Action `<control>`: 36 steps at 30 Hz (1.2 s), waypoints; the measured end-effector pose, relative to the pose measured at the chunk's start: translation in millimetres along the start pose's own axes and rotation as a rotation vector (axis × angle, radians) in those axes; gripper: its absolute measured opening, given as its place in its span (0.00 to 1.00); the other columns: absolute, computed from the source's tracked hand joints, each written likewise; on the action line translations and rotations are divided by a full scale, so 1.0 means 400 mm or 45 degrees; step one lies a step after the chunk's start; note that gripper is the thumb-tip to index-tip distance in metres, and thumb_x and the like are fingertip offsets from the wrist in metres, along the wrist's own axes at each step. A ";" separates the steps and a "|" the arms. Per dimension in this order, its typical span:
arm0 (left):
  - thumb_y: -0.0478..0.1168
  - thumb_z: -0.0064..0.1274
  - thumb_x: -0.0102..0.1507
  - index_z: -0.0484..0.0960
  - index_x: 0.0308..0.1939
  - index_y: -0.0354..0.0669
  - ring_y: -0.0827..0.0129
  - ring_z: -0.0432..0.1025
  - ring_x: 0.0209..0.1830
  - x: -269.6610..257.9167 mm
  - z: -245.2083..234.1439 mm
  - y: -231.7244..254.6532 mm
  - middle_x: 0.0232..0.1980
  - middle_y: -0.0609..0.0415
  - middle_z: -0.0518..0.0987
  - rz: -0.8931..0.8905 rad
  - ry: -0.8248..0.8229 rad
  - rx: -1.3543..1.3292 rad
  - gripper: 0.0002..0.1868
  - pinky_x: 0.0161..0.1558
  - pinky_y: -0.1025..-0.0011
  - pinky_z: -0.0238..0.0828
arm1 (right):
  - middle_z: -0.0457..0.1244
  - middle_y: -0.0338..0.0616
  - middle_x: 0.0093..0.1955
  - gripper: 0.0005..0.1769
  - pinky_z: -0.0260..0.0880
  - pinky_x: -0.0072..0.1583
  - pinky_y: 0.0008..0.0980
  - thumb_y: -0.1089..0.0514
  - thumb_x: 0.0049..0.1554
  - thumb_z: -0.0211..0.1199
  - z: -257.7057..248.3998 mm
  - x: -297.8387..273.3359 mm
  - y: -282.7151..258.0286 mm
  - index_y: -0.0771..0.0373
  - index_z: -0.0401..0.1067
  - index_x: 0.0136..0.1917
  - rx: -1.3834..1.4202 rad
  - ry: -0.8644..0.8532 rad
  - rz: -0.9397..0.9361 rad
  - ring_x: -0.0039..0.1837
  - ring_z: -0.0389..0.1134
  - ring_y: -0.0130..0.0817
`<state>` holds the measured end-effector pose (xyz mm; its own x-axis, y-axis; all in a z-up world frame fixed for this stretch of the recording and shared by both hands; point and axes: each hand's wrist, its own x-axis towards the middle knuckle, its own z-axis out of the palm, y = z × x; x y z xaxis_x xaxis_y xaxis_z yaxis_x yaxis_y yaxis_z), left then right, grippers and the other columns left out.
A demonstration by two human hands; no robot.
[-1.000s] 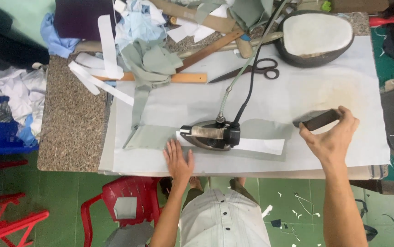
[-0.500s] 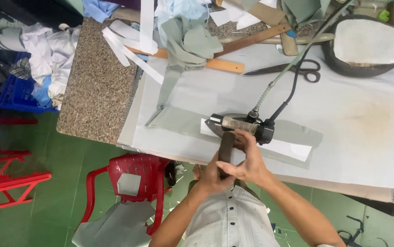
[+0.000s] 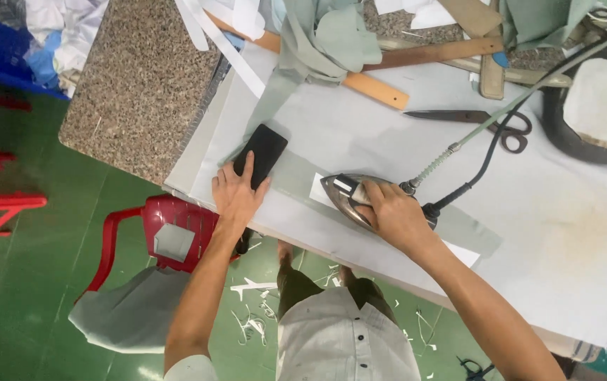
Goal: The person irons a long strip of light green fabric on a white work surface, then uses scissors to trim the edges of the fabric strip. The person handles the fabric and tools directly on the table.
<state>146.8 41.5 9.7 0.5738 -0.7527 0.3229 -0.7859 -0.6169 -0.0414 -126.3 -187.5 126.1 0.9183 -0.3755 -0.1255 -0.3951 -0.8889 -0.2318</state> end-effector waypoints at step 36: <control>0.65 0.45 0.66 0.73 0.71 0.53 0.46 0.57 0.78 -0.161 -0.006 0.324 0.75 0.37 0.65 0.021 -0.036 -0.445 0.35 0.77 0.42 0.37 | 0.68 0.49 0.61 0.38 0.75 0.62 0.41 0.44 0.55 0.66 -0.068 -0.102 0.091 0.55 0.63 0.75 0.169 -0.323 0.074 0.64 0.71 0.46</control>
<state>7.4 10.5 -14.3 0.5629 -0.7709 0.2980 -0.8236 -0.4927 0.2812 -177.6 -211.5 149.1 0.8652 -0.3319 -0.3758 -0.4618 -0.8194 -0.3395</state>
